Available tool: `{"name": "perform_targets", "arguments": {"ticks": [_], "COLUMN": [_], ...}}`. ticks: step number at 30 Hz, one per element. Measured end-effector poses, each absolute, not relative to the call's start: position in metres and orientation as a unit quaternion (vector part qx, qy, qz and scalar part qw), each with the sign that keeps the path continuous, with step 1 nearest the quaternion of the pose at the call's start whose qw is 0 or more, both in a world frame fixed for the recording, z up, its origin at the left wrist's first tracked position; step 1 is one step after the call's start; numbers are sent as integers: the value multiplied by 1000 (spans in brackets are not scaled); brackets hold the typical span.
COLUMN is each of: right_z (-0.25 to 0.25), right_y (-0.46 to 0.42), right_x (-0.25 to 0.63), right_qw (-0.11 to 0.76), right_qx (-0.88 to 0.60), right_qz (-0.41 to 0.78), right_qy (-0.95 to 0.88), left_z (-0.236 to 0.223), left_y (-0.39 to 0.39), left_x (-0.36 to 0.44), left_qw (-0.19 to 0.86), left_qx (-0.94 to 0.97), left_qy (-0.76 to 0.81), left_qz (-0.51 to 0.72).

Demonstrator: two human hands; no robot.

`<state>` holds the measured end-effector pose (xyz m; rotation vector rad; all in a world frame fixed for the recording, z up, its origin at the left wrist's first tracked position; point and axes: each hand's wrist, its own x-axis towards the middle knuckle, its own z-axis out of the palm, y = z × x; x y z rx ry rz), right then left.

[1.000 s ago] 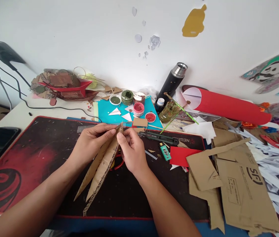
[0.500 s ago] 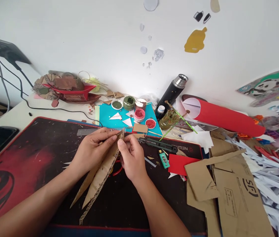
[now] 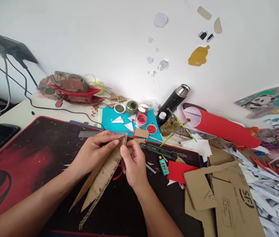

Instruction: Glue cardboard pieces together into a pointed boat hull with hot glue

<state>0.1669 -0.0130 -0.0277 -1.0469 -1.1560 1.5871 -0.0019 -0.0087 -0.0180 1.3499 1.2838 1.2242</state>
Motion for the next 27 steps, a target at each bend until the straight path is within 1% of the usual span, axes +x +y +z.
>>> {"name": "perform_targets", "arguments": {"ticks": [7, 27], "right_z": [-28, -33], "right_y": [-11, -11], "right_x": [168, 170], "right_qw": [428, 423], "right_qx": [-435, -449], "right_qz": [635, 648], "right_qy": [-474, -446], "left_z": [-21, -12], "left_y": [-10, -8], "left_x": [-1, 3], "left_qw": [432, 481], "left_qx": [548, 452], "left_qy": [509, 533], "left_qz": [503, 529]}}
